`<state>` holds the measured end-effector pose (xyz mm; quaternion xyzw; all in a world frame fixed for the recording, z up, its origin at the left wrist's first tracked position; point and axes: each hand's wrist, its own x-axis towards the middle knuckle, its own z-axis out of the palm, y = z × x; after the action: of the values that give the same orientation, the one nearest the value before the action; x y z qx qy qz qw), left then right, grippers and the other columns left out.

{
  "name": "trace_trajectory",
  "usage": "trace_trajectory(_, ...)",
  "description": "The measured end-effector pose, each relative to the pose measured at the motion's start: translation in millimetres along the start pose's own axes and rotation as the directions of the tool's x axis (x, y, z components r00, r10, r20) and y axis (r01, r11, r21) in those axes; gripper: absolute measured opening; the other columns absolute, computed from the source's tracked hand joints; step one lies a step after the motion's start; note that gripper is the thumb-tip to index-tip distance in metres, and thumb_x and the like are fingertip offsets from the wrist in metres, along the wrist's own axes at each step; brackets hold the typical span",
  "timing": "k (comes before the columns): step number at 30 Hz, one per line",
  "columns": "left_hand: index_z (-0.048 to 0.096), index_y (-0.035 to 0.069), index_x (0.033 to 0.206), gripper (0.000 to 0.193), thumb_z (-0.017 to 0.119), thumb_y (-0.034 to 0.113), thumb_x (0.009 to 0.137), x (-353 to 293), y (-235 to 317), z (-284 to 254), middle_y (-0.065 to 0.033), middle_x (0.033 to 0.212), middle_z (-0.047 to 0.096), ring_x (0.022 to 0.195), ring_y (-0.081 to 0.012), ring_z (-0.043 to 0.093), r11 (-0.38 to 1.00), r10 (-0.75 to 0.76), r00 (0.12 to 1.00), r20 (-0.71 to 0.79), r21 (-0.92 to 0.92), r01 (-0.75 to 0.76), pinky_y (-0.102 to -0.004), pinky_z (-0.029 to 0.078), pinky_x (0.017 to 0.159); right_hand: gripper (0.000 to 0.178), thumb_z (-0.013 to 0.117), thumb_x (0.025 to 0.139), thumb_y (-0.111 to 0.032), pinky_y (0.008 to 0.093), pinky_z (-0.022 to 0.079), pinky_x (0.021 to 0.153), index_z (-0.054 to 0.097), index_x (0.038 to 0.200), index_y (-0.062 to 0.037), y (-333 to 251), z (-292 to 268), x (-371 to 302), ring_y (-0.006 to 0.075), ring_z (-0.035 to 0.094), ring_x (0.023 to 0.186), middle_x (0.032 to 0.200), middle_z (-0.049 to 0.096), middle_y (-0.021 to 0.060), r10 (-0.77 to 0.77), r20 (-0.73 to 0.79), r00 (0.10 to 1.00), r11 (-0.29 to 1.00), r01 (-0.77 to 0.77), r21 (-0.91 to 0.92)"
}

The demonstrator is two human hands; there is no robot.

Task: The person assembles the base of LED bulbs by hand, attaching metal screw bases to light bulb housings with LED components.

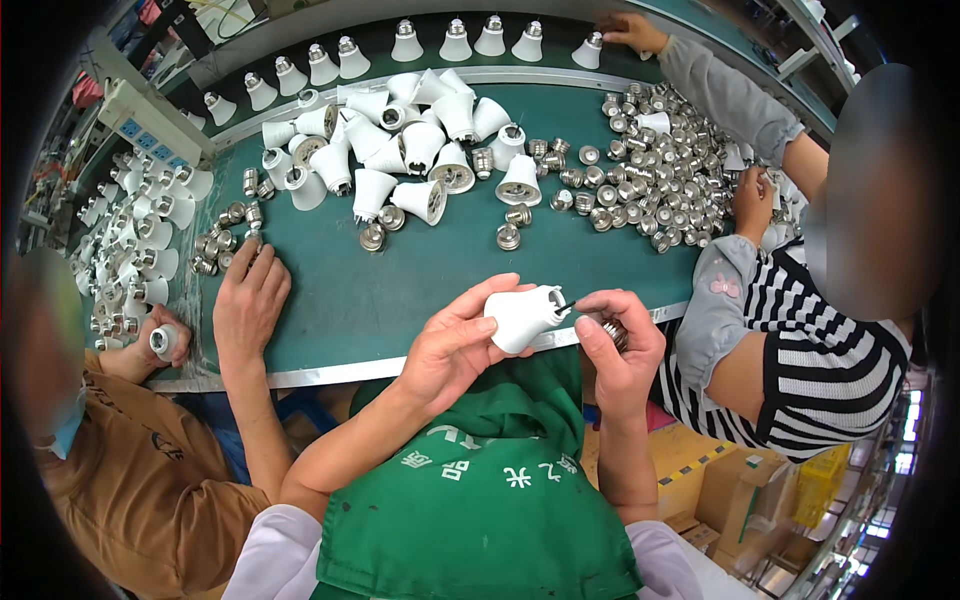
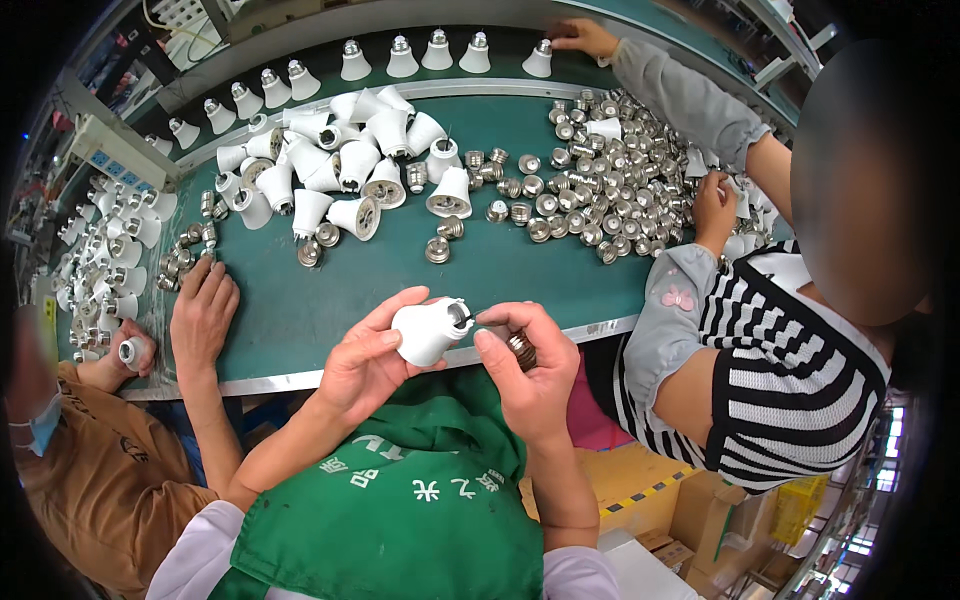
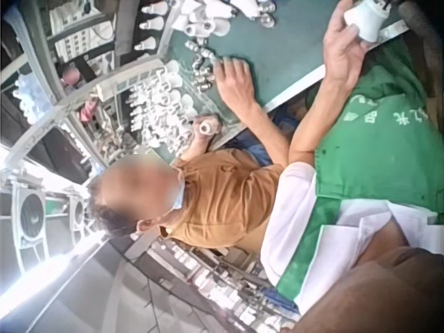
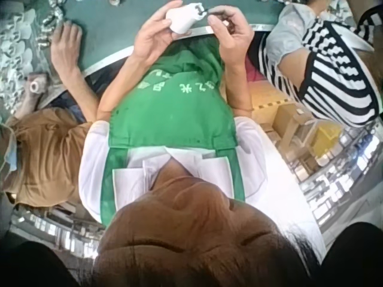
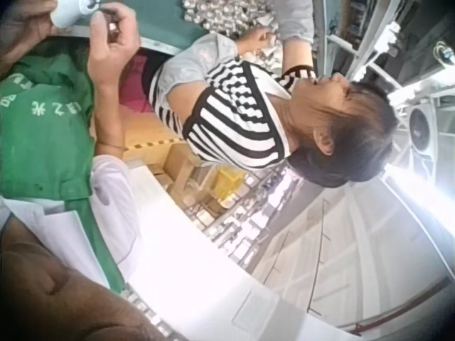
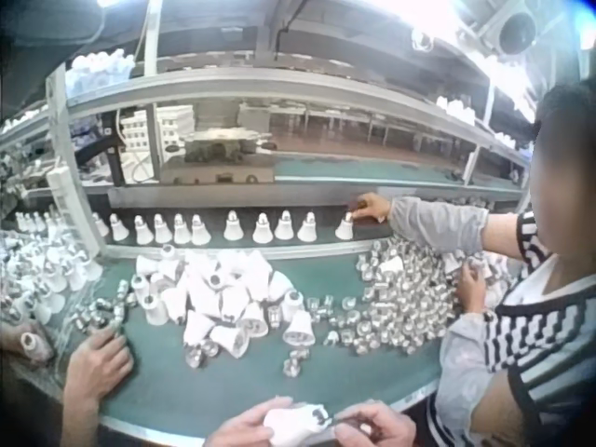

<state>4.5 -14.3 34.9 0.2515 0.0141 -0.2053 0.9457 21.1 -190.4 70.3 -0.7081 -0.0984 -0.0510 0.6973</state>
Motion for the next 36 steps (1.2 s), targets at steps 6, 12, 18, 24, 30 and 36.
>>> trace_trajectory(6, 0.034, 0.005, 0.130, 0.050, 0.047, 0.021, 0.084, 0, -1, 0, -0.0178, 0.130, 0.039, 0.107, -0.0299, 0.048, 0.999, 0.020, 1.000, 0.000, 0.030, -0.020, -0.0378, 0.043, 0.082, 0.026, 0.047, 0.071, 0.007, 0.0176, 0.032, 0.055, 0.051, 0.096, 0.0015, -7, 3, -6, 0.0042, 0.037, 0.061, 0.076, 0.045, 0.0007, -0.017, 0.076, 0.997, 0.999, 0.014, 0.043)
trace_trajectory(12, 0.043, 0.005, 0.121, 0.045, 0.032, 0.036, 0.090, 3, -3, -7, -0.0181, 0.103, 0.054, 0.069, -0.0200, 0.050, 0.991, -0.096, 0.995, 0.013, -0.091, 0.096, -0.0288, 0.041, 0.059, 0.019, 0.054, 0.073, 0.004, 0.0202, 0.038, 0.058, 0.053, 0.092, 0.0004, -12, 3, -9, 0.0079, 0.048, 0.066, 0.080, 0.055, 0.0047, 0.030, 0.163, 0.986, 0.993, -0.011, -0.120)
trace_trajectory(18, 0.053, 0.007, 0.093, 0.052, 0.021, 0.047, 0.090, 5, -4, -4, -0.0118, 0.064, 0.054, 0.040, -0.0123, 0.033, 0.961, -0.278, 0.948, -0.153, -0.043, 0.275, -0.0225, 0.026, 0.038, 0.014, 0.056, 0.070, 0.005, 0.0219, 0.038, 0.055, 0.058, 0.083, 0.0006, -19, 14, -5, 0.0105, 0.049, 0.062, 0.076, 0.055, 0.0073, -0.115, 0.169, 0.979, 0.972, 0.146, -0.184)
trace_trajectory(24, 0.053, 0.005, 0.093, 0.048, 0.026, 0.044, 0.090, 8, -7, -3, -0.0134, 0.066, 0.056, 0.042, -0.0117, 0.035, 0.970, -0.238, 0.953, -0.186, 0.010, 0.244, -0.0240, 0.027, 0.039, 0.017, 0.060, 0.070, 0.005, 0.0210, 0.038, 0.048, 0.061, 0.086, 0.0004, -24, 19, 5, 0.0099, 0.051, 0.055, 0.068, 0.056, 0.0061, -0.197, 0.238, 0.951, 0.920, 0.263, -0.291)
trace_trajectory(30, 0.054, 0.005, 0.093, 0.046, 0.028, 0.043, 0.091, 21, -22, 1, -0.0115, 0.069, 0.058, 0.048, -0.0134, 0.047, 0.971, -0.107, 0.964, -0.244, 0.185, 0.155, -0.0222, 0.029, 0.038, 0.019, 0.065, 0.068, 0.004, 0.0266, 0.045, 0.050, 0.063, 0.085, -0.0037, -12, 5, 8, 0.0174, 0.057, 0.059, 0.071, 0.059, 0.0081, -0.257, 0.194, 0.947, 0.858, 0.315, -0.406)
trace_trajectory(36, 0.054, 0.006, 0.087, 0.044, 0.028, 0.041, 0.091, 22, -26, -3, -0.0084, 0.068, 0.057, 0.049, -0.0135, 0.049, 0.966, -0.036, 0.937, -0.349, 0.227, 0.122, -0.0217, 0.030, 0.037, 0.015, 0.067, 0.065, 0.003, 0.0274, 0.045, 0.051, 0.061, 0.078, -0.0013, 2, 1, 1, 0.0189, 0.057, 0.058, 0.069, 0.059, 0.0093, -0.291, 0.182, 0.939, 0.844, 0.342, -0.413)
